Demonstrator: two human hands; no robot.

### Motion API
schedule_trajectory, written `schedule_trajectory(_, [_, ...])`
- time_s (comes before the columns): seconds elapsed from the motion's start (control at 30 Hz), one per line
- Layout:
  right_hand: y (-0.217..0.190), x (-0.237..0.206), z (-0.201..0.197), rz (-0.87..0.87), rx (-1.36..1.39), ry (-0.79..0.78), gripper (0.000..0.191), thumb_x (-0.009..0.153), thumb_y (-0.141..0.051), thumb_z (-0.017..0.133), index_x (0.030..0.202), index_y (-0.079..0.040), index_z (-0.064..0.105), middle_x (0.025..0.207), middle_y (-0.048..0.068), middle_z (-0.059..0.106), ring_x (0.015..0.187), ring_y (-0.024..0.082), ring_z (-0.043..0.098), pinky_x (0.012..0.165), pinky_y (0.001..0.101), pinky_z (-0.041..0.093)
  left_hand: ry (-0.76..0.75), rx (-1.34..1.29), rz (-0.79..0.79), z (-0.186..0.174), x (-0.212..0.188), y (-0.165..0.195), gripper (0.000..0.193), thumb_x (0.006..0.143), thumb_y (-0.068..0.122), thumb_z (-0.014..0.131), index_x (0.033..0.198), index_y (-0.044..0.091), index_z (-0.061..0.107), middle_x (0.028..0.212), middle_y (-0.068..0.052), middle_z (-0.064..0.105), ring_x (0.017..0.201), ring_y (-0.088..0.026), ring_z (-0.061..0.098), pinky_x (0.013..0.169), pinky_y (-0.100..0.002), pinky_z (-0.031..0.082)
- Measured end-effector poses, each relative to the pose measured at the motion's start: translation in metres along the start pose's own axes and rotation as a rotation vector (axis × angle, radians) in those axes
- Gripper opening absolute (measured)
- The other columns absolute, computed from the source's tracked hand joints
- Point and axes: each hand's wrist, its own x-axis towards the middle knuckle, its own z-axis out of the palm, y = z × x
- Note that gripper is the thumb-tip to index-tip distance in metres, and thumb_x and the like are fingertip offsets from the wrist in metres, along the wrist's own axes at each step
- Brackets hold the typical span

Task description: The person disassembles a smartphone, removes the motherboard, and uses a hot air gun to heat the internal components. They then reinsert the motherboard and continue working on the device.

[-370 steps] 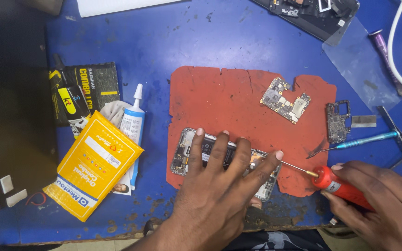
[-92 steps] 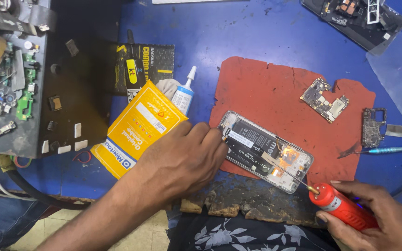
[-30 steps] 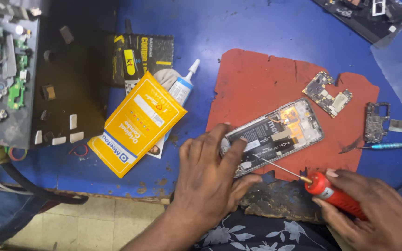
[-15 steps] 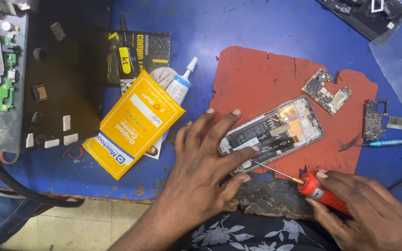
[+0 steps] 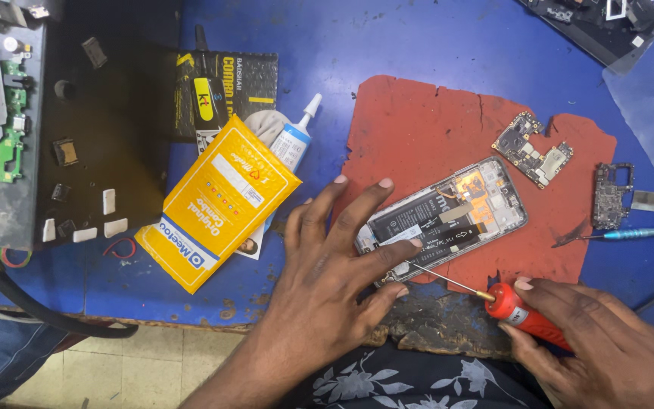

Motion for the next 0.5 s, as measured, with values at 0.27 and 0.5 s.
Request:
schedule_trajectory(0.27, [0.0026, 0.0016, -0.0015, -0.032, 0.026, -0.016, 0.066, 0.074, -0.037, 0.081, 0.131, -0.007, 0.063, 0.108, 0.014, 0.076, 0.102, 0.027, 0.075, 0.09, 0.0439, 0.062, 0.009, -0.004, -0.004, 0.0004, -0.0011, -0.0001, 0.04, 0.08, 0.029, 0.083, 0.119, 0.021, 0.077, 0.16, -0.012, 0.036, 0.149, -0.045, 0.027, 0.117, -0.06, 0.023])
schedule_trajectory(0.5, [-0.0018, -0.0001, -0.0007, 0.022, -0.02, -0.028, 0.065, 0.074, -0.04, 0.081, 0.13, -0.011, 0.064, 0.106, 0.012, 0.077, 0.103, 0.026, 0.075, 0.09, 0.043, 0.062, 0.012, -0.009, -0.003, 0.0005, 0.0001, 0.0003, 0.04, 0.08, 0.029, 0.084, 0.119, 0.021, 0.077, 0.16, -0.012, 0.036, 0.149, -0.046, 0.027, 0.117, -0.06, 0.023])
